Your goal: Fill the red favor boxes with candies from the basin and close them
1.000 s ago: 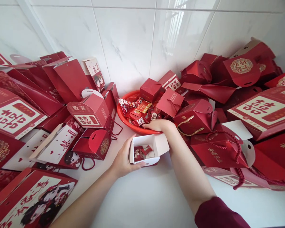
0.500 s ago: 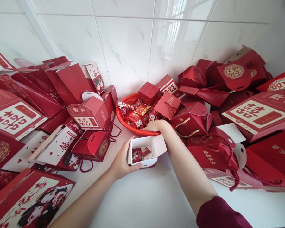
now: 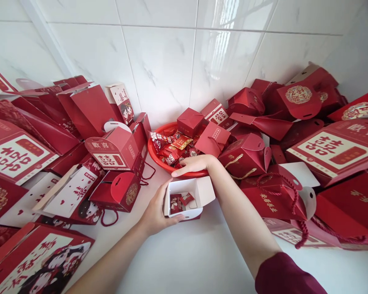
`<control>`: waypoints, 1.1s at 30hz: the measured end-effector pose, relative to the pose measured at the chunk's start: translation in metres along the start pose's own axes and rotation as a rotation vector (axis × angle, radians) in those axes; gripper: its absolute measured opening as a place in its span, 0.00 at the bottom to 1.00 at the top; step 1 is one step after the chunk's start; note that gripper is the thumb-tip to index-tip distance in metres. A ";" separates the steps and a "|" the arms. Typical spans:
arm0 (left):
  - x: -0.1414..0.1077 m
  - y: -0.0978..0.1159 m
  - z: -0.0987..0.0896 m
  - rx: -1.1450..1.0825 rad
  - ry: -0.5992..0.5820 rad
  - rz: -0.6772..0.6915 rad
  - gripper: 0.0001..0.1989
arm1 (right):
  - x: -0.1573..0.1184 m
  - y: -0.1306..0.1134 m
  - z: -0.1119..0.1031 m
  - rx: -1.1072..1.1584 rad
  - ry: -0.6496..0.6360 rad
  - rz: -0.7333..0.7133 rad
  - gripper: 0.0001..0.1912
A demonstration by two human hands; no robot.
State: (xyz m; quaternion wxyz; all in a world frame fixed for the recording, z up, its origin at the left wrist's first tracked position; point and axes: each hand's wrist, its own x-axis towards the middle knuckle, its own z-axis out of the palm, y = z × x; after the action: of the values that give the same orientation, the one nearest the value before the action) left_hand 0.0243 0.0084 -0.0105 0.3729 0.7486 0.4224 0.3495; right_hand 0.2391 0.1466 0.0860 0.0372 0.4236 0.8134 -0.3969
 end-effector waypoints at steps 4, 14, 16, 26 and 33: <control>0.000 -0.001 0.000 0.013 0.002 0.004 0.51 | 0.012 -0.003 -0.003 -0.069 0.023 -0.043 0.30; -0.001 -0.002 0.001 0.029 0.006 -0.007 0.52 | 0.025 -0.013 -0.002 0.019 0.146 -0.159 0.26; -0.001 0.000 0.000 0.026 0.002 -0.005 0.52 | 0.021 -0.011 0.000 0.114 0.236 -0.206 0.20; -0.001 0.001 0.000 0.030 0.004 0.026 0.51 | -0.009 0.000 0.018 0.359 0.623 -0.237 0.21; -0.004 -0.001 -0.005 0.225 0.105 0.261 0.57 | -0.028 -0.007 0.018 0.176 0.634 -0.244 0.27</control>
State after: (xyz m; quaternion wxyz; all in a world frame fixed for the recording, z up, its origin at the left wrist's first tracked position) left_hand 0.0181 0.0064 -0.0095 0.2156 0.8148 0.3769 0.3841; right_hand 0.2471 0.1135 0.0893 -0.3018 0.4269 0.7918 -0.3159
